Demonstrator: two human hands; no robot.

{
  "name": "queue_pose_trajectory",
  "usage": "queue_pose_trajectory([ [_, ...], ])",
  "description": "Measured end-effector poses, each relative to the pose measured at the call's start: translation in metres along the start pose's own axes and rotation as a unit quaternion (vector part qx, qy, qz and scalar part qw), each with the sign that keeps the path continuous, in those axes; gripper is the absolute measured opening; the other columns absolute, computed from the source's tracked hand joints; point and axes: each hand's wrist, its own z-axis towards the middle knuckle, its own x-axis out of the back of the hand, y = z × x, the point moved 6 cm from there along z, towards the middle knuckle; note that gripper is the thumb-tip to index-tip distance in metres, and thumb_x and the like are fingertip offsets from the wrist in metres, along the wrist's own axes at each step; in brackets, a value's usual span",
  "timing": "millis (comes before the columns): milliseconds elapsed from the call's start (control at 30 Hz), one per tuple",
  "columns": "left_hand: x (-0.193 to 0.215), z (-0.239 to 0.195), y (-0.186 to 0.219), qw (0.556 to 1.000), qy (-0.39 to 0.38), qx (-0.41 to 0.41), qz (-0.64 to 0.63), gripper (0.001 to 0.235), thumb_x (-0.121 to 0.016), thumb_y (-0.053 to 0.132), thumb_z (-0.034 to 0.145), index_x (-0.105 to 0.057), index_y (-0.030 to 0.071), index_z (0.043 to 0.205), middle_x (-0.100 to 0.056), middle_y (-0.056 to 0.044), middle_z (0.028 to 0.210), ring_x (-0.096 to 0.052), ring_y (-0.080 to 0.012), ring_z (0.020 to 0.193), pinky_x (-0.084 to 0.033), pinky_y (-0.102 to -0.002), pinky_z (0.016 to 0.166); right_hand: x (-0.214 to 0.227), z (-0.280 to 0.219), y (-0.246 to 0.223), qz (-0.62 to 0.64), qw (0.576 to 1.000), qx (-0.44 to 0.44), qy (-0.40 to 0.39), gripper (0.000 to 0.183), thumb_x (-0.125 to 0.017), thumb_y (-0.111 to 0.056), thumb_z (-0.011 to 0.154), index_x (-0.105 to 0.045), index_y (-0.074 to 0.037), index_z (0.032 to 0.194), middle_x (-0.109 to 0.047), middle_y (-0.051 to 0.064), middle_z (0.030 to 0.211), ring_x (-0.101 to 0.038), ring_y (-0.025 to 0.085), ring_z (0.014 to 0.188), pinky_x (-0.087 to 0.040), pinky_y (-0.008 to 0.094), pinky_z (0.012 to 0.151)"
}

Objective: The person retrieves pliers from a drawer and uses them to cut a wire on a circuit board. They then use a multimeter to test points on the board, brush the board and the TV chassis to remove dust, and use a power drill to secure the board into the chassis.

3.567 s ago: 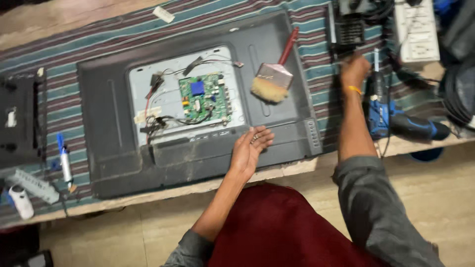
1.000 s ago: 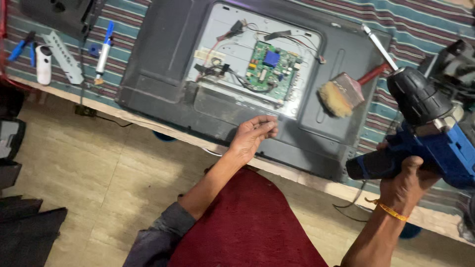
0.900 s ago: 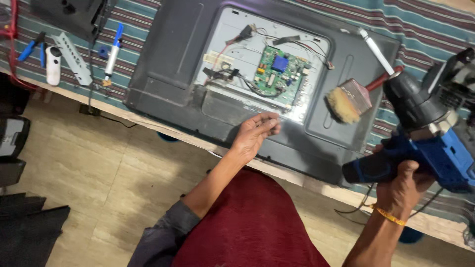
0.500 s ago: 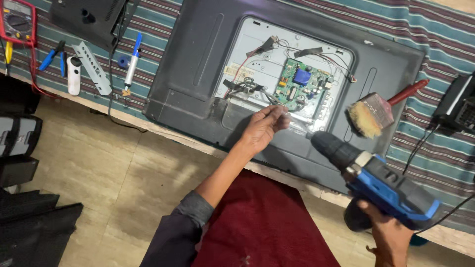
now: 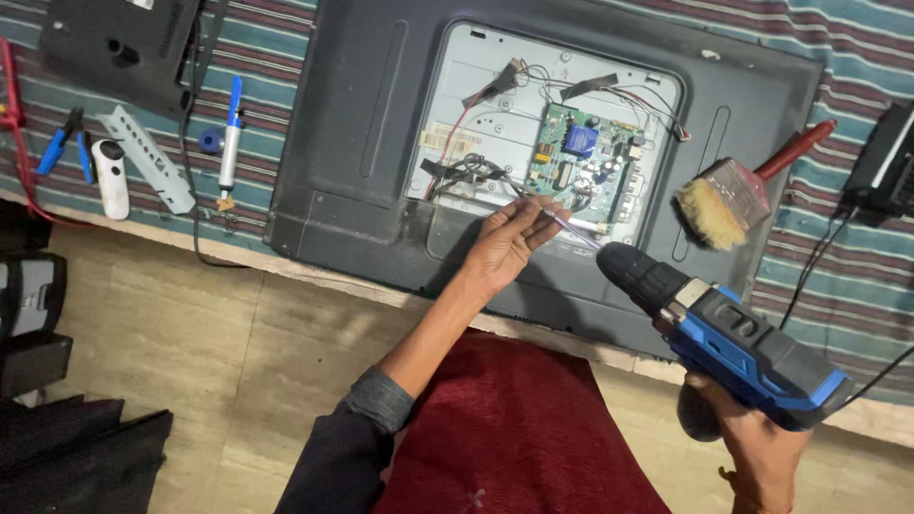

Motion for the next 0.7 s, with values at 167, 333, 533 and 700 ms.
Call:
queue_pose_trajectory([
  [167,0.007,0.008,-0.013,1.0,0.009,0.019,0.021,0.023,-0.067,0.011,0.102,-0.067,-0.005,0.119,-0.071,-0.018,0.119,-0.07,-0.0304,0.115,-0.061,-0.036,0.097,-0.001,-0.011,-0.016,0.029,0.999,-0.033,-0.022,0.03,-0.084,-0.002,0.08,-0.074,0.003,0.108,-0.072,0.008,0.096,-0.065,0.014,0.08,-0.053,0.028,0.076],
  [333,0.011,0.012,-0.032,0.997,0.002,0.068,0.021,0.026,-0.066,0.013,0.102,-0.067,-0.004,0.121,-0.072,-0.017,0.118,-0.069,-0.031,0.117,-0.06,-0.037,0.1,0.005,-0.012,-0.029,-0.086,0.995,0.016,-0.053,0.056,-0.091,-0.007,0.065,-0.068,-0.001,0.116,-0.071,0.005,0.103,-0.068,0.016,0.088,-0.055,0.031,0.079],
  [533,-0.001,0.013,-0.049,0.994,-0.009,0.104,0.022,0.028,-0.064,0.014,0.103,-0.064,-0.003,0.124,-0.072,-0.016,0.119,-0.068,-0.0312,0.12,-0.056,-0.041,0.105,-0.007,-0.007,0.0,0.042,0.992,-0.073,-0.099,0.066,-0.087,-0.008,0.071,-0.059,-0.008,0.131,-0.074,0.004,0.103,-0.071,0.015,0.091,-0.058,0.03,0.081],
  [700,-0.008,0.003,-0.058,0.99,0.018,0.107,0.093,0.041,-0.057,0.032,0.108,-0.064,-0.004,0.125,-0.071,-0.019,0.111,-0.071,-0.0293,0.108,-0.057,-0.041,0.099,0.003,-0.01,0.0,0.022,0.994,-0.093,-0.057,0.049,-0.086,-0.006,0.072,-0.069,-0.005,0.118,-0.073,0.003,0.104,-0.069,0.014,0.09,-0.057,0.03,0.08],
])
